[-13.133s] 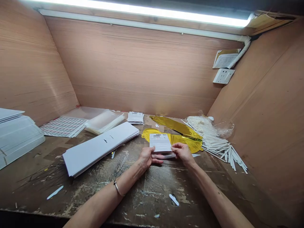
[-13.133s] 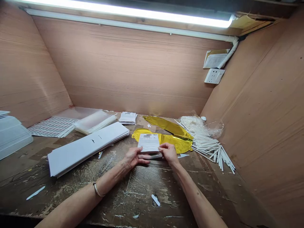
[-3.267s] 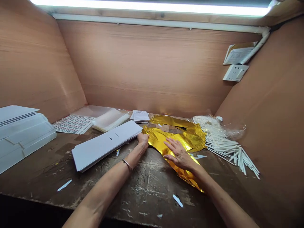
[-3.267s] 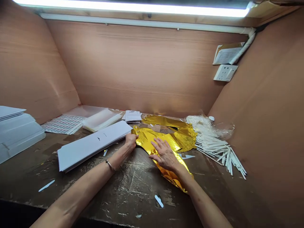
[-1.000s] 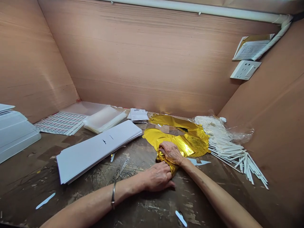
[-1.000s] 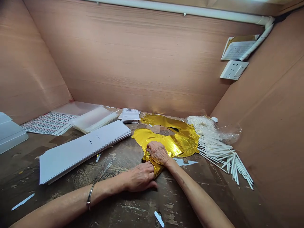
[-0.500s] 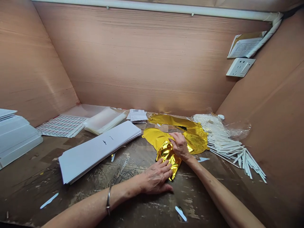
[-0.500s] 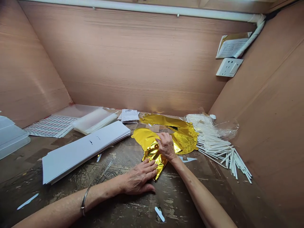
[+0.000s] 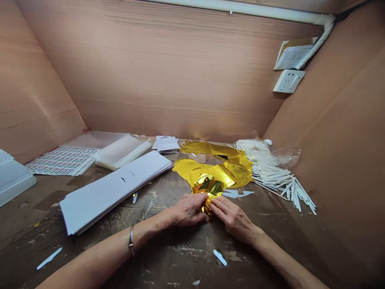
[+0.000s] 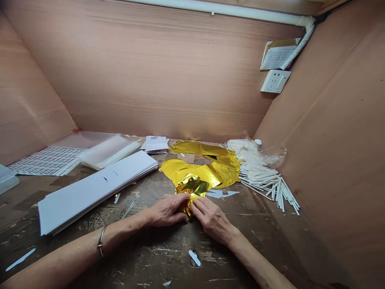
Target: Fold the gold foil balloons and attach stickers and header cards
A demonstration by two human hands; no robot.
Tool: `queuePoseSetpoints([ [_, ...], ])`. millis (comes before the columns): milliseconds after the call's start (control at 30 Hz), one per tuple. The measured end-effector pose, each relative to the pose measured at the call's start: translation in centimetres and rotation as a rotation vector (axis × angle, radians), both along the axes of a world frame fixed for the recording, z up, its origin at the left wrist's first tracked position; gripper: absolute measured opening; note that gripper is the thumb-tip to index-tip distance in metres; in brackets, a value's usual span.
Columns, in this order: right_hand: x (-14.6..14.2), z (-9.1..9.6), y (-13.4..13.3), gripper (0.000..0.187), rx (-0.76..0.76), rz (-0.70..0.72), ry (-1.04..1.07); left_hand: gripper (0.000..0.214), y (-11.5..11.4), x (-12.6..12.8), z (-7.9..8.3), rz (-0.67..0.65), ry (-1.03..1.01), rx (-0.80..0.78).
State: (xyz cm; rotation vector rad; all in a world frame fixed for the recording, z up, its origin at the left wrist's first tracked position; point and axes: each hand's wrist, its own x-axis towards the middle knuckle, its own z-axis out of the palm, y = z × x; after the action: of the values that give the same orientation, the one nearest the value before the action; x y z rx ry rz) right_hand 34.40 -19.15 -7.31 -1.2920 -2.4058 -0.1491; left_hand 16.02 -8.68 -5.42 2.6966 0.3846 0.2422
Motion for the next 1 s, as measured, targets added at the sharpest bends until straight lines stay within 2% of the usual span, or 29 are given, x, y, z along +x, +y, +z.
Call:
queuePoseSetpoints([
  [167, -1.0, 0.7, 0.4, 0.029, 0.039, -0.011, -0.113, 0.027, 0.4, 0.8, 0.5, 0.076, 0.041, -0.036],
  [233, -1.1, 0.4, 0.5, 0.026, 0.019, -0.012, -0.064, 0.029, 0.7, 0.8, 0.6, 0.073, 0.034, -0.057],
  [300, -1.0, -0.1, 0.6, 0.026, -0.011, -0.034, 0.072, 0.035, 1.1, 0.8, 0.7, 0.054, 0.024, -0.105],
  [367, -0.9, -0.6, 0.8, 0.028, -0.036, -0.125, 0.276, 0.043, 1.7, 0.6, 0.7, 0.034, 0.000, -0.202],
  [533, -0.8, -1.2, 1.8, 0.024, -0.189, -0.540, 0.716, 0.057, 3.8, -0.1, -0.5, 0.003, -0.135, -0.550],
  [633, -0.6, -1.6, 3.0, 0.021, -0.226, -0.656, 0.880, 0.051, 4.7, -0.2, -1.5, 0.029, -0.228, -0.727],
  [700, -0.4, -1.9, 3.9, 0.021, -0.241, -0.686, 0.952, 0.035, 5.0, 0.1, -1.9, 0.086, -0.294, -0.771],
  [800, 0.0, -2.3, 4.8, 0.020, -0.219, -0.748, 0.951, 0.018, 5.1, 1.0, -2.0, 0.253, -0.372, -0.821],
  [900, -0.1, -2.1, 5.1, 0.019, -0.137, -0.813, 0.818, 0.018, 5.5, 2.3, -1.5, 0.502, -0.354, -0.849],
  [1000, -0.7, -1.6, 4.9, 0.020, -0.065, -0.851, 0.576, 0.016, 6.0, 3.5, -1.1, 0.694, -0.241, -0.716],
])
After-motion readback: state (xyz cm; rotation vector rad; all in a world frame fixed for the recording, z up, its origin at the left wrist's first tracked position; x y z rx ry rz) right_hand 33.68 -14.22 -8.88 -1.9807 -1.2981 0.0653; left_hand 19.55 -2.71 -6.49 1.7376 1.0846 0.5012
